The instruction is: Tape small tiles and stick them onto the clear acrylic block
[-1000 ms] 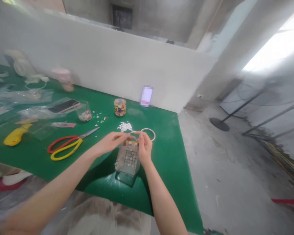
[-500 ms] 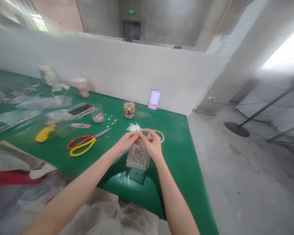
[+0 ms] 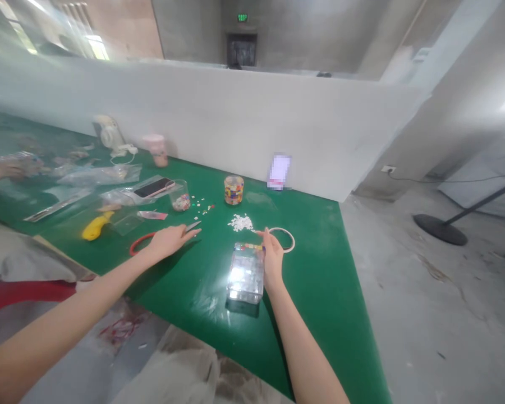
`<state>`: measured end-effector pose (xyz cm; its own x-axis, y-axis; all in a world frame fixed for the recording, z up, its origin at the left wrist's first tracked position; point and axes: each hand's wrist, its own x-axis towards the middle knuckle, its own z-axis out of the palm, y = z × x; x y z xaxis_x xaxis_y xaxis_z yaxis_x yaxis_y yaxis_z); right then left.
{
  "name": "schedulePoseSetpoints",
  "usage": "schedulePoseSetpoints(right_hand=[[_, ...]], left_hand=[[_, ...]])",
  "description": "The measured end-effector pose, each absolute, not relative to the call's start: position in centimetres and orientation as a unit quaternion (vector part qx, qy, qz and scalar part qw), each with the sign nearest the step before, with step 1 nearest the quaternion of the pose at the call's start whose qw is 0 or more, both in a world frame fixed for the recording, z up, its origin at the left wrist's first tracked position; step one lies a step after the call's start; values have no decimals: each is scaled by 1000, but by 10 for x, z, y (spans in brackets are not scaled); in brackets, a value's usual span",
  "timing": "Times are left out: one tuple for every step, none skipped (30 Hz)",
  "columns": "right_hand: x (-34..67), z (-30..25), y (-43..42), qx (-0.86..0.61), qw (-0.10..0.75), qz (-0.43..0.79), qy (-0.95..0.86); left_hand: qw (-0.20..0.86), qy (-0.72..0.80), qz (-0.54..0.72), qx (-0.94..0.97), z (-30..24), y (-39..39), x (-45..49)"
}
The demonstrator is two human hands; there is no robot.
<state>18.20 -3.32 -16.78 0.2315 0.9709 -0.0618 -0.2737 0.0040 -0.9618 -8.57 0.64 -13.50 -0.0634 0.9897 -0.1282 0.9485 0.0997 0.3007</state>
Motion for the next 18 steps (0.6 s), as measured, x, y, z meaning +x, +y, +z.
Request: schedulePoseSetpoints(right_hand=[[182, -168, -33, -488, 613, 510, -355], [182, -169, -33, -487, 613, 511, -355], [183, -169, -33, -485, 613, 512, -356], [183, -169, -32, -485, 613, 512, -357], [184, -169, -32, -485, 613, 512, -358], [184, -169, -32, -485, 612, 511, -358], [185, -169, -31, -486, 612, 511, -359], [185, -169, -31, -486, 610, 511, -360], [185, -169, -31, -487, 609, 512, -361], [185, -168, -31, -487, 607, 513, -361], [185, -168, -31, -488, 606, 515, -361], [185, -167, -32, -488, 605, 516, -360], [185, -166, -33, -489, 604, 517, -359], [185, -165, -33, -489, 604, 518, -358], [185, -165, -34, -488, 603, 519, -358], [185, -165, -35, -488, 602, 521, -358], [185, -164, -35, -488, 601, 522, -358], [185, -165, -35, -489, 600, 522, -359]], left_hand=[[134, 729, 47, 669, -139, 5, -80], [119, 730, 28, 672, -143, 4, -74], [105, 730, 12, 675, -147, 5, -68], [95, 727, -3, 680, -150, 7, -64], [88, 723, -16, 685, -153, 10, -60], [83, 718, -27, 691, -155, 13, -58], [80, 712, -37, 696, -157, 15, -57], [79, 707, -45, 701, -159, 18, -58], [79, 703, -51, 705, -160, 19, -58], [79, 700, -55, 707, -161, 20, -59], [79, 698, -57, 709, -161, 20, -59], [78, 697, -58, 710, -162, 19, -59], [78, 697, -57, 711, -163, 19, -59], [77, 697, -53, 711, -163, 19, -59], [76, 697, -48, 711, -162, 20, -59], [74, 698, -40, 711, -160, 23, -59], [73, 698, -30, 711, -157, 27, -60], [72, 699, -18, 711, -154, 33, -63]])
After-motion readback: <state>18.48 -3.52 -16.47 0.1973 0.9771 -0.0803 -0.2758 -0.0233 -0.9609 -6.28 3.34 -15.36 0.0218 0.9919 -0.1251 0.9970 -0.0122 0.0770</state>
